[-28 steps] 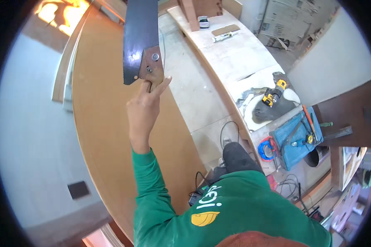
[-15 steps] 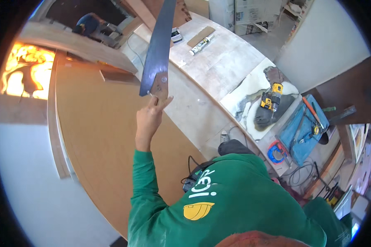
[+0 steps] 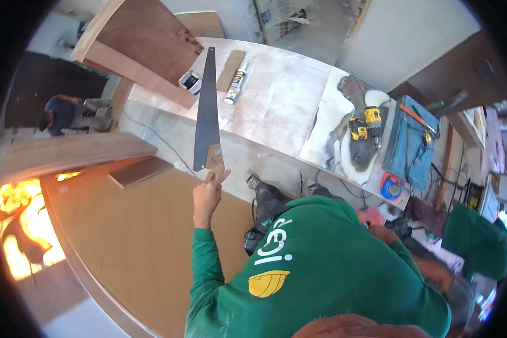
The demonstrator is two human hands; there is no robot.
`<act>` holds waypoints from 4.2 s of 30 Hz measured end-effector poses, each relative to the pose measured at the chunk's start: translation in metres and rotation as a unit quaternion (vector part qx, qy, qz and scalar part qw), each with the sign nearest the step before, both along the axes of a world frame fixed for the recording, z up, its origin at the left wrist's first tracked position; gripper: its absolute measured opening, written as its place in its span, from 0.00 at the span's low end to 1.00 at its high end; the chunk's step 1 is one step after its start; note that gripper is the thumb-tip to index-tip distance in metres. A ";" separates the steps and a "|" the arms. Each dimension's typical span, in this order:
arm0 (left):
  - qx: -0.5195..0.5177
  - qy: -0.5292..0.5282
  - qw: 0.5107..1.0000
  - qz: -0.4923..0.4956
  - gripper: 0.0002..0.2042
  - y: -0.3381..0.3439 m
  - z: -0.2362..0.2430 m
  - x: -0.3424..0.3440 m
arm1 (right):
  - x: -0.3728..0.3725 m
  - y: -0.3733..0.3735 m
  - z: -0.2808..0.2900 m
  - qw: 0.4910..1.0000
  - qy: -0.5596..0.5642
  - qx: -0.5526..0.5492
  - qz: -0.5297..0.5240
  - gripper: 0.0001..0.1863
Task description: The person marks a line on a wooden board with a pencil and a square, then uses a hand saw to cut the board while bracing it against a wooden cabinet structure.
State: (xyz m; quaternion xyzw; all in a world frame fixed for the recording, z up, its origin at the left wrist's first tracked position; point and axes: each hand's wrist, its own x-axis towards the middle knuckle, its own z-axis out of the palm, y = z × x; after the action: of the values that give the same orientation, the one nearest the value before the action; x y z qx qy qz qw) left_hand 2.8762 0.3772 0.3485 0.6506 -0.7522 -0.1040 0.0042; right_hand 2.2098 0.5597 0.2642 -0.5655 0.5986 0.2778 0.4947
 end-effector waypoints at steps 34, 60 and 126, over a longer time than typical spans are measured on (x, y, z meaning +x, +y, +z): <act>0.091 0.088 0.970 -0.209 0.31 -0.320 -0.034 0.162 | 0.337 -0.580 0.044 0.780 -0.182 -0.306 -0.514 0.26; 0.191 0.241 0.931 -0.195 0.30 -0.479 -0.265 0.161 | 0.442 -0.514 -0.007 0.726 0.102 -0.602 -0.317 0.30; 0.461 0.283 0.823 -0.175 0.48 -0.553 -0.180 -0.045 | 0.315 -0.565 -0.083 0.933 0.227 -0.245 -0.135 0.28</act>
State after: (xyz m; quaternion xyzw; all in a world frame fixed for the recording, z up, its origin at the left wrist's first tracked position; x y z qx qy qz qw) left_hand 2.8308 -0.1755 0.1686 0.3763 -0.6833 -0.6172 -0.1022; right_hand 2.5250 -0.0056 0.1810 -0.5047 0.8154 0.1739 0.2241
